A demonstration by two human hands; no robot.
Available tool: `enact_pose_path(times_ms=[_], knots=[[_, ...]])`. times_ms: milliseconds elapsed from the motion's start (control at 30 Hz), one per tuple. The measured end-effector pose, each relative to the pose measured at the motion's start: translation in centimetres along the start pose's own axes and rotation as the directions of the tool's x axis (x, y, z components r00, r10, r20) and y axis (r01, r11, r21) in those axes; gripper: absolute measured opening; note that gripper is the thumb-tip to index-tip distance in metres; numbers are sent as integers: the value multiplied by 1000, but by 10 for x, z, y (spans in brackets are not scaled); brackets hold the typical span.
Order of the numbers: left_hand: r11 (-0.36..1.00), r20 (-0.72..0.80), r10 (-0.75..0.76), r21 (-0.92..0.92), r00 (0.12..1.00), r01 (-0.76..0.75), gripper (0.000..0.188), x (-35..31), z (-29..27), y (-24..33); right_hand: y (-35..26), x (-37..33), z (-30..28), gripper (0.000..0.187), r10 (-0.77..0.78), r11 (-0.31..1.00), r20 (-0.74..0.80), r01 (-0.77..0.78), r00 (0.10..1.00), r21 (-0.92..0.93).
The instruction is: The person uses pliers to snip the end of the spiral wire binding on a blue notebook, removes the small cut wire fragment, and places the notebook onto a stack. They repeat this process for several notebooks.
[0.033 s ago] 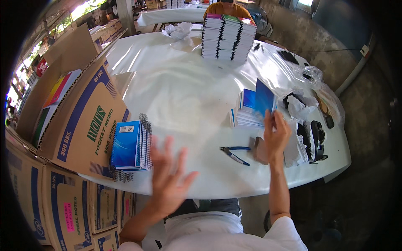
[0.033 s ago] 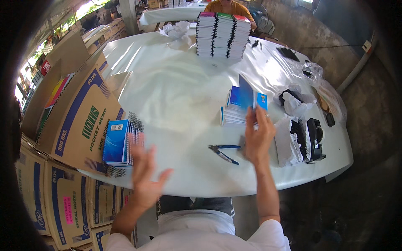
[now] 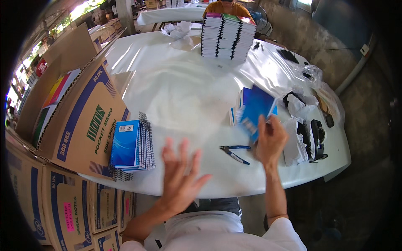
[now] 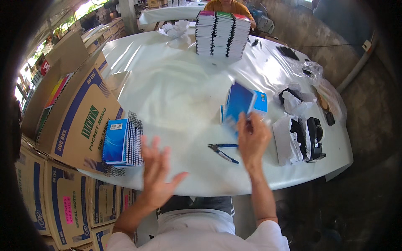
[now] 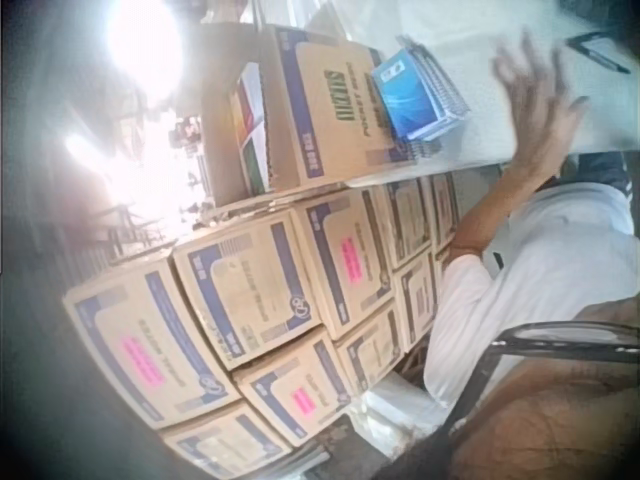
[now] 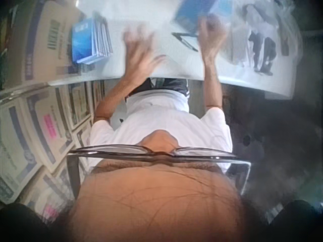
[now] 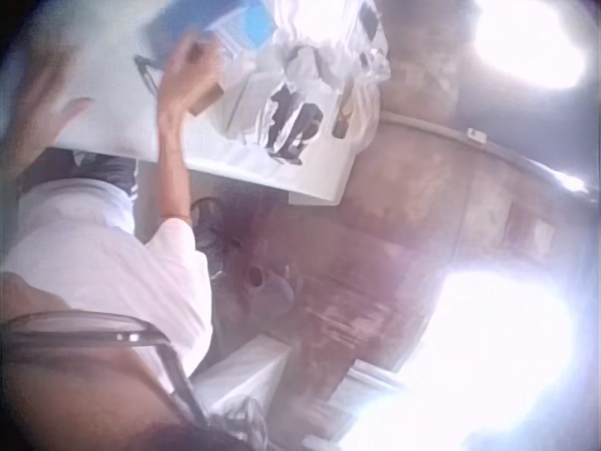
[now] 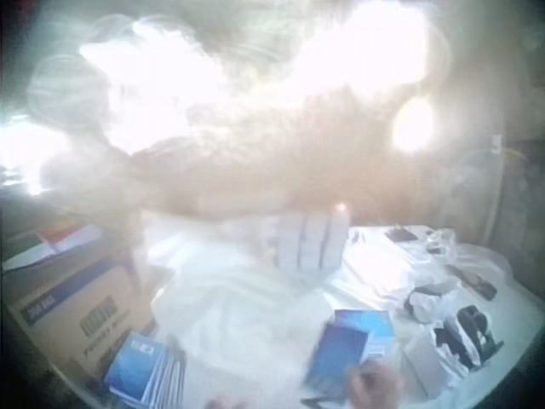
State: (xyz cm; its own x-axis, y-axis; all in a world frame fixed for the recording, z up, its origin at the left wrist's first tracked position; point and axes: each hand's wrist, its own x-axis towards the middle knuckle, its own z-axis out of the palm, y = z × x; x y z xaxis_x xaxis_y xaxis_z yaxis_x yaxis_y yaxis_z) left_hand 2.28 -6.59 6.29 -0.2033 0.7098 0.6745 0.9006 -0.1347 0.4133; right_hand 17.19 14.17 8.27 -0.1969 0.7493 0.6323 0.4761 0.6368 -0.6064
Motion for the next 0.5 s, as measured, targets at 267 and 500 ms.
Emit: enact_pose_path(times_ms=[267, 500], knots=[[974, 222, -47, -204, 974, 94, 54, -18, 63, -37, -4, -95, 23, 28, 181, 666, 461, -454, 869, 593], [471, 703, -118, -582, 701, 663, 60, -42, 72, -121, 46, -127, 72, 30, -49, 564, 714, -570, 699, 597]])
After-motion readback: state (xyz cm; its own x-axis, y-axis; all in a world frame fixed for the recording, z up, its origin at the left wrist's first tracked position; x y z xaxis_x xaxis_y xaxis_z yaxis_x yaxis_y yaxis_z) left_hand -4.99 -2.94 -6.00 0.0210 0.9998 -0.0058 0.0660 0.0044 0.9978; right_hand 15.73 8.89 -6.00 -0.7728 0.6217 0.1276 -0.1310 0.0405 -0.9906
